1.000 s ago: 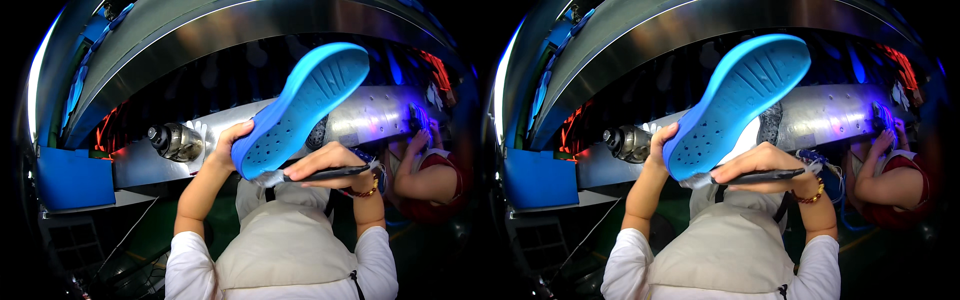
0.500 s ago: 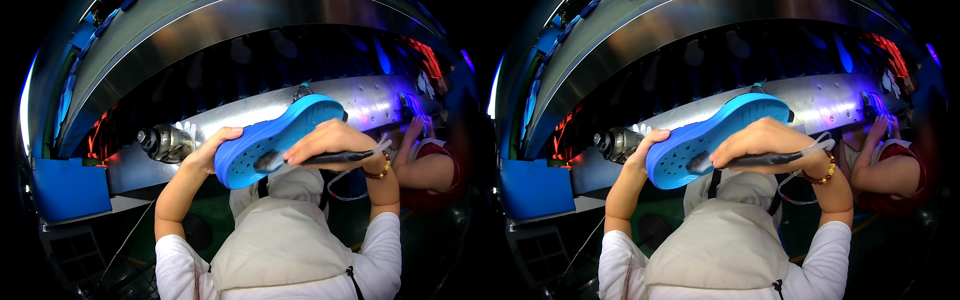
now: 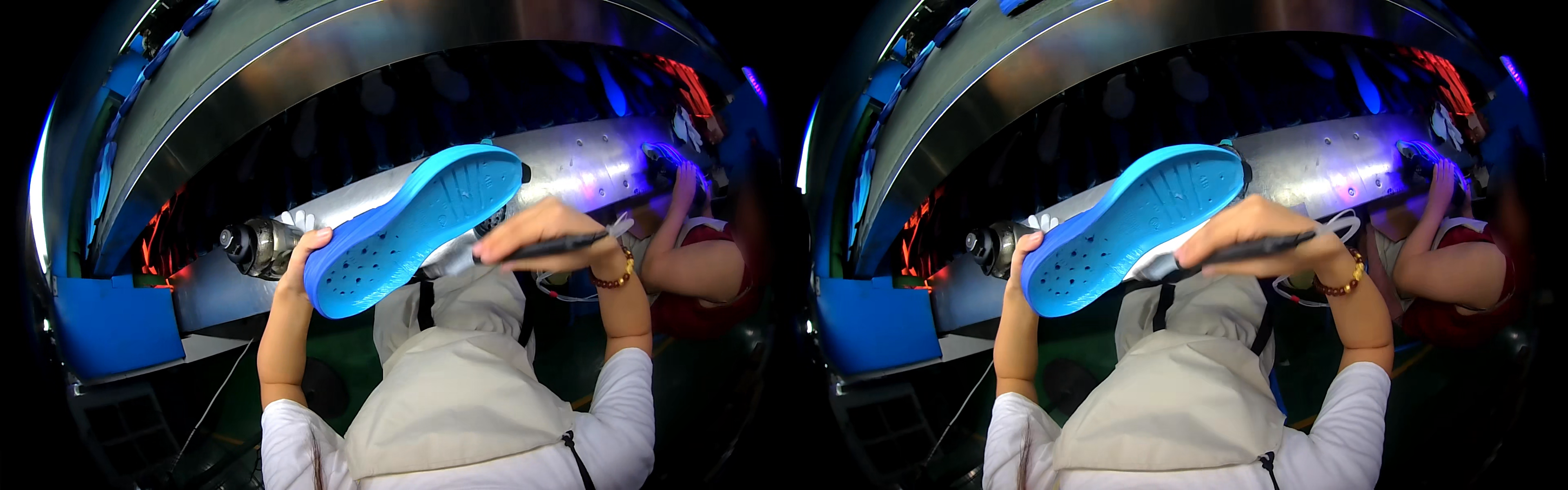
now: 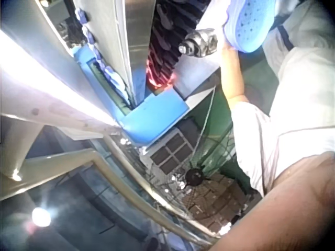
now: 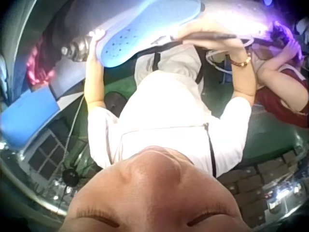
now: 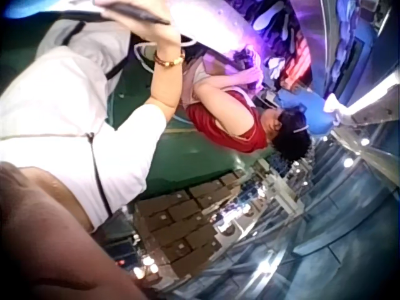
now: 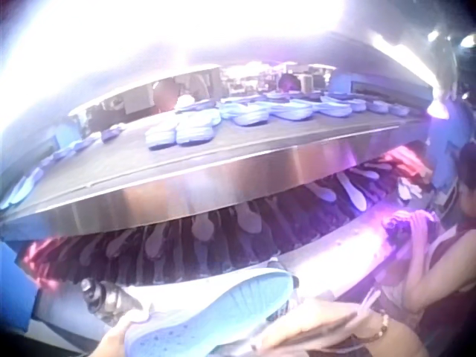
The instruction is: The person applies a liquid substance to blue shoe soles using a brush and then places the soles onto a moving conveyor belt.
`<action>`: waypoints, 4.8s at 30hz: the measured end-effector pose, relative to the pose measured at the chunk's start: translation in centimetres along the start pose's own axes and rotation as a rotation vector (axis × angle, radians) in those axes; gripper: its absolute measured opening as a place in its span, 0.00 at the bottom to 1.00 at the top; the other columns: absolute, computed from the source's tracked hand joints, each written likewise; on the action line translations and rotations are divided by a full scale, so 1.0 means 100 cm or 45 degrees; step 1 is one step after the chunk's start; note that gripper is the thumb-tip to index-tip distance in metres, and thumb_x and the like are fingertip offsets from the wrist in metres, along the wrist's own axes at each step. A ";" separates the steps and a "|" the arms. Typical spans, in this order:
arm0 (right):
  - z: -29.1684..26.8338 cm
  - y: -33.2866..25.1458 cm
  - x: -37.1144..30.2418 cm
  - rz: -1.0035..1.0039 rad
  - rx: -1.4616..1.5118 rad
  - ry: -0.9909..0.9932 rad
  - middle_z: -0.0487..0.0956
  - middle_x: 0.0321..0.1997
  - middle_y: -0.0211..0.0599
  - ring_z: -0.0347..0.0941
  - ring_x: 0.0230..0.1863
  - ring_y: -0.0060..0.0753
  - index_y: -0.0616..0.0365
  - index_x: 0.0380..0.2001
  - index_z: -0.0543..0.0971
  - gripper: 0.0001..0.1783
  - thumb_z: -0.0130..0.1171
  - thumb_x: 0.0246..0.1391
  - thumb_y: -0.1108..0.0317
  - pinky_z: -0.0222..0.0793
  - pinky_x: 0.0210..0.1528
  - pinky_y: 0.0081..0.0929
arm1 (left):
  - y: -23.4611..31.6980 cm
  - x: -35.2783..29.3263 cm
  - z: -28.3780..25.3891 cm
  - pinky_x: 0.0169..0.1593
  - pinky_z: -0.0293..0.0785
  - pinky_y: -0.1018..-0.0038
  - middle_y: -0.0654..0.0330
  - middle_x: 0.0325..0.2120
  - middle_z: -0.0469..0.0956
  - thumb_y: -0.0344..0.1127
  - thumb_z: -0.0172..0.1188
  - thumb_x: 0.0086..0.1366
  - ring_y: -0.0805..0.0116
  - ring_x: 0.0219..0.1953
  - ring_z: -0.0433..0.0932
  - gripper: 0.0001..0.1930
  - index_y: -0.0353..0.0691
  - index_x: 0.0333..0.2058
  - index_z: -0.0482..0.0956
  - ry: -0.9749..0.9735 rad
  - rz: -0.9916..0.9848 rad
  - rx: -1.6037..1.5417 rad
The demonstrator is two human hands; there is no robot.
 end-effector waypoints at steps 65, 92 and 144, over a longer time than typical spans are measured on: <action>0.032 -0.009 0.007 0.032 0.451 0.714 0.77 0.36 0.49 0.75 0.39 0.39 0.68 0.33 0.76 0.13 0.59 0.38 0.81 0.70 0.42 0.28 | 0.020 0.015 0.087 0.53 0.64 0.63 0.48 0.49 0.66 0.52 0.41 0.60 0.57 0.49 0.68 0.31 0.31 0.54 0.58 -0.288 1.045 -0.649; 0.025 -0.018 0.018 -0.047 -0.065 -0.043 0.78 0.38 0.40 0.76 0.40 0.38 0.57 0.36 0.77 0.15 0.61 0.39 0.76 0.72 0.42 0.27 | 0.002 0.048 0.106 0.50 0.67 0.62 0.44 0.47 0.67 0.48 0.49 0.59 0.54 0.46 0.71 0.30 0.30 0.52 0.61 -0.191 -0.023 -0.143; -0.012 0.109 0.013 0.847 0.487 0.791 0.73 0.16 0.37 0.72 0.14 0.22 0.67 0.17 0.73 0.14 0.53 0.49 0.66 0.68 0.16 0.14 | -0.033 0.063 0.062 0.42 0.66 0.75 0.54 0.41 0.70 0.46 0.51 0.56 0.69 0.40 0.69 0.31 0.34 0.55 0.60 0.181 0.142 0.472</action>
Point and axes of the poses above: each hand's wrist, its own x-axis towards the middle knuckle, its own z-axis out of the palm, y = z × x, the point moved 8 cm from there along x, towards the middle knuckle
